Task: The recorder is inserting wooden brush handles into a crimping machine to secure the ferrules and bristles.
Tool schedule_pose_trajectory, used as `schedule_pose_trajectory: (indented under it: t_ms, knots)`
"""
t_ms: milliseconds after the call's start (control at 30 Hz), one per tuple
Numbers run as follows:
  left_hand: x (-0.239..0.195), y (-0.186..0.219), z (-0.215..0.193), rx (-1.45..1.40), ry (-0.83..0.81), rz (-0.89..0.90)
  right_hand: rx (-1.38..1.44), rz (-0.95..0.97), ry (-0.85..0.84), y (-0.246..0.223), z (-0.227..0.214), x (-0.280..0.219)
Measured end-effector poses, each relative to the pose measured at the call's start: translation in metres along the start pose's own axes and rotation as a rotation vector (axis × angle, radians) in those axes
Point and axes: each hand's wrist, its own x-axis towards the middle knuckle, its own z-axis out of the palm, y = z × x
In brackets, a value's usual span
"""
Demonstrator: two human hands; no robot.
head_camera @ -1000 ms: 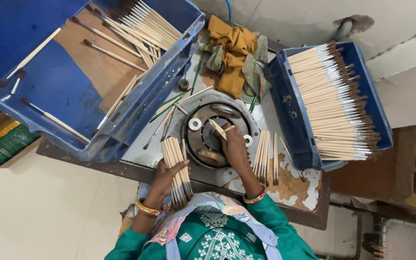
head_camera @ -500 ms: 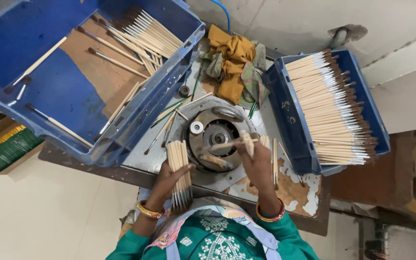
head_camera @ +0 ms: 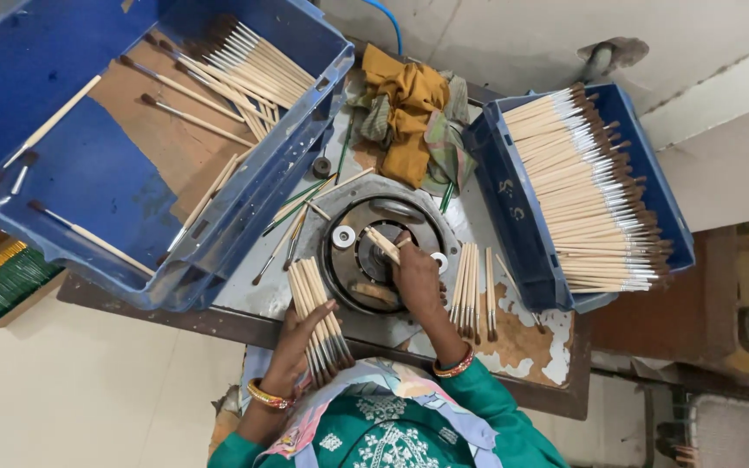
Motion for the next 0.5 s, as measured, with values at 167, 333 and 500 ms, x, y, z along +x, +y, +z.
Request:
schedule_pose_trajectory:
  t_ms: [167, 333, 500]
  knots:
    - [0.0, -0.011, -0.011, 0.016, -0.044, 0.045, 0.023, -0.159, 0.165, 0.008, 0.017, -0.005]
    - [-0.017, 0.02, 0.008, 0.14, -0.066, 0.126, 0.24, 0.031, 0.136, -0.027, -0.019, -0.018]
    - [-0.038, 0.045, 0.02, 0.467, -0.215, 0.41, 0.407, -0.184, -0.42, -0.062, -0.065, -0.034]
